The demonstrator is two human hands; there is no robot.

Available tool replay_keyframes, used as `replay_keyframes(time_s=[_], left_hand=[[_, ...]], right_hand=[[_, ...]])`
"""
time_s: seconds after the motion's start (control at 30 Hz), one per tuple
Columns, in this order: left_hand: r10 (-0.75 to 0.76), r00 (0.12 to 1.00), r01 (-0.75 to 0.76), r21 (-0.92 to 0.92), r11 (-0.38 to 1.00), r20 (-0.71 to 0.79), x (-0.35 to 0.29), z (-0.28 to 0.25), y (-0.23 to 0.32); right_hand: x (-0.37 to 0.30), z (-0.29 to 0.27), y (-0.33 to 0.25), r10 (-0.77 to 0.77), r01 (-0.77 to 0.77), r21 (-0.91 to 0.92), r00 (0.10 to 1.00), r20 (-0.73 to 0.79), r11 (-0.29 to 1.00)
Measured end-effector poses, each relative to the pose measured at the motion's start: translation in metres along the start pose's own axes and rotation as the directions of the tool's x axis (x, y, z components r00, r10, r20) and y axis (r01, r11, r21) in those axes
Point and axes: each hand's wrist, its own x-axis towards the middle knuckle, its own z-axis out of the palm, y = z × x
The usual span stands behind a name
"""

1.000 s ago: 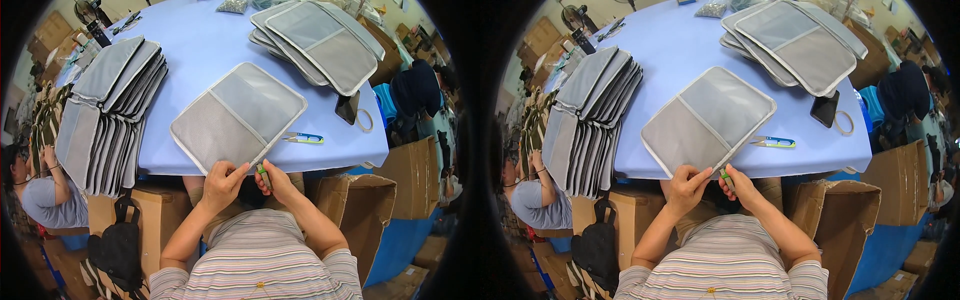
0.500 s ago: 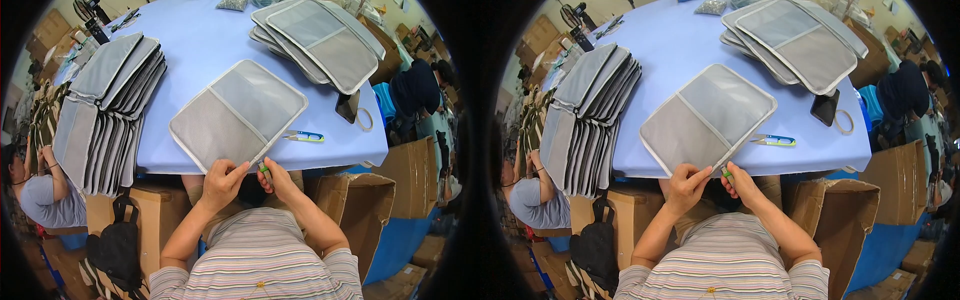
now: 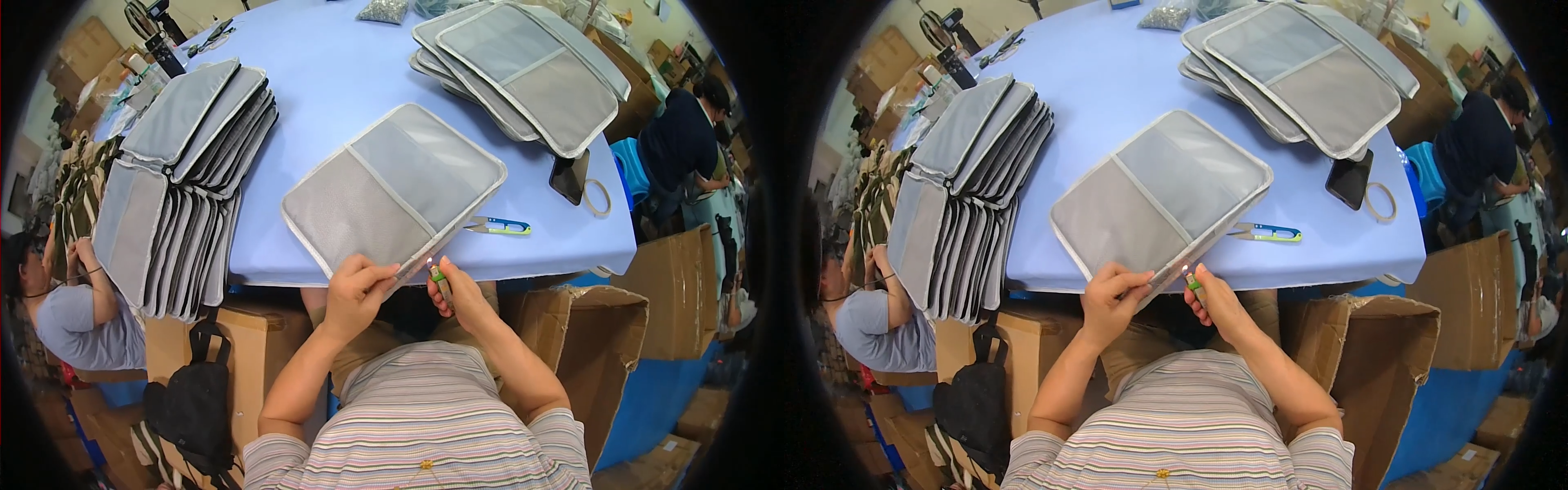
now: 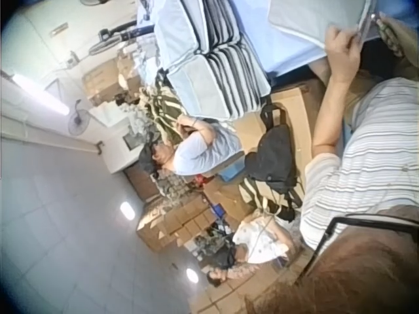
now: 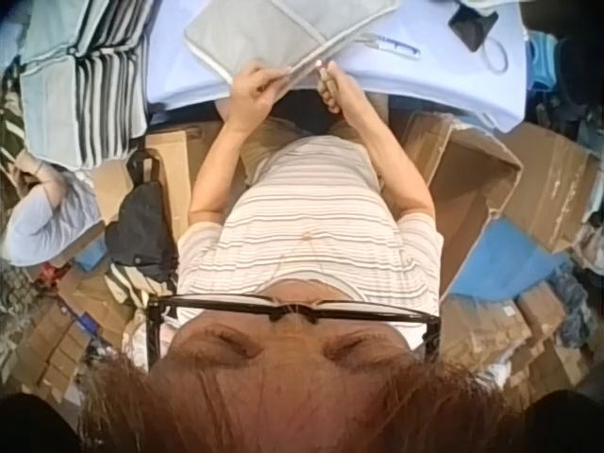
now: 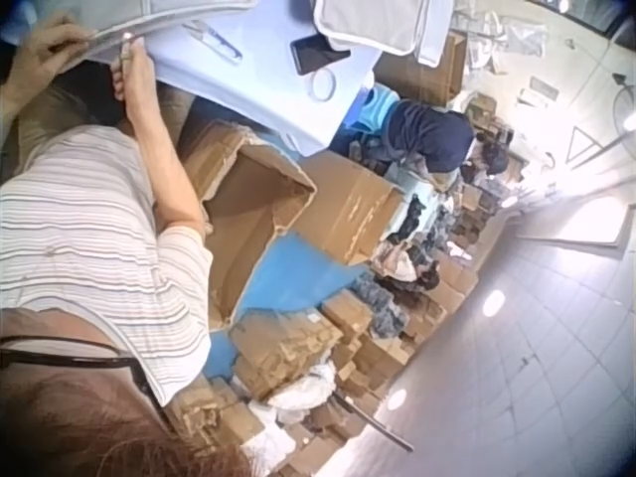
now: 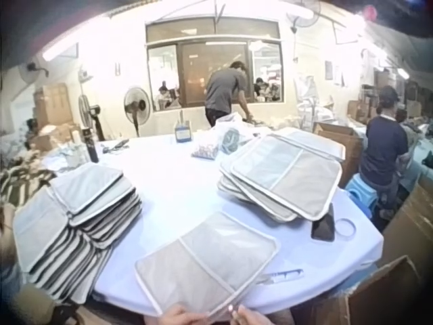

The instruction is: Trimming loose threads and inspecting grey zipper pouches at a workshop table.

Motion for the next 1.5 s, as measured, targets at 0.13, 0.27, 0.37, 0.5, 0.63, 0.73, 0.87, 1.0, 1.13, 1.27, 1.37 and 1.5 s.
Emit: replay_keyframes(time_s=[0.13,0.27,0.37,0.5,0.63,0.73,0.87,1.0,1.13,1.27,1.37,1.5], left_hand=[[-0.188,0.982,0.190,-0.194,0.962,0.028,0.012,-0.014,-0.001],[-0.279,0.958,0.285,-0.302,0.910,0.062,0.019,-0.021,-0.001],[-0.332,0.939,0.342,-0.362,0.867,0.090,0.022,-0.023,0.001],[-0.357,0.930,0.361,-0.418,0.834,0.091,0.023,-0.022,0.001],[-0.361,0.928,0.364,-0.430,0.826,0.090,0.023,-0.022,0.001],[-0.352,0.932,0.353,-0.434,0.829,0.086,0.024,-0.023,0.002],[-0.353,0.932,0.353,-0.441,0.825,0.085,0.025,-0.023,0.002],[-0.360,0.929,0.360,-0.450,0.817,0.089,0.025,-0.022,0.001],[-0.350,0.933,0.348,-0.445,0.825,0.080,0.024,-0.020,-0.004],[-0.359,0.930,0.355,-0.453,0.818,0.081,0.024,-0.019,-0.004],[-0.368,0.926,0.365,-0.458,0.811,0.087,0.025,-0.020,-0.003],[-0.364,0.928,0.362,-0.441,0.821,0.084,0.025,-0.020,-0.005]], right_hand=[[-0.010,0.010,-0.007,-0.027,0.027,-0.069,1.000,0.003,0.997],[-0.009,0.014,-0.007,-0.082,0.091,-0.142,0.995,0.064,0.986],[-0.006,0.021,-0.007,-0.084,0.095,-0.162,0.993,0.078,0.982],[-0.005,0.029,-0.006,-0.136,0.154,-0.153,0.983,0.121,0.976],[-0.004,0.031,-0.005,-0.161,0.178,-0.136,0.978,0.129,0.974],[-0.003,0.029,-0.003,-0.155,0.174,-0.120,0.976,0.151,0.977],[-0.001,0.034,-0.001,-0.182,0.196,-0.110,0.975,0.124,0.974],[0.002,0.032,-0.001,-0.194,0.214,-0.144,0.970,0.144,0.966],[0.003,0.033,-0.001,-0.169,0.180,-0.095,0.979,0.117,0.979],[0.002,0.031,-0.002,-0.137,0.148,-0.078,0.982,0.133,0.986],[0.001,0.034,-0.003,-0.171,0.181,-0.090,0.979,0.110,0.979],[0.002,0.034,-0.003,-0.190,0.200,-0.088,0.976,0.109,0.976]])
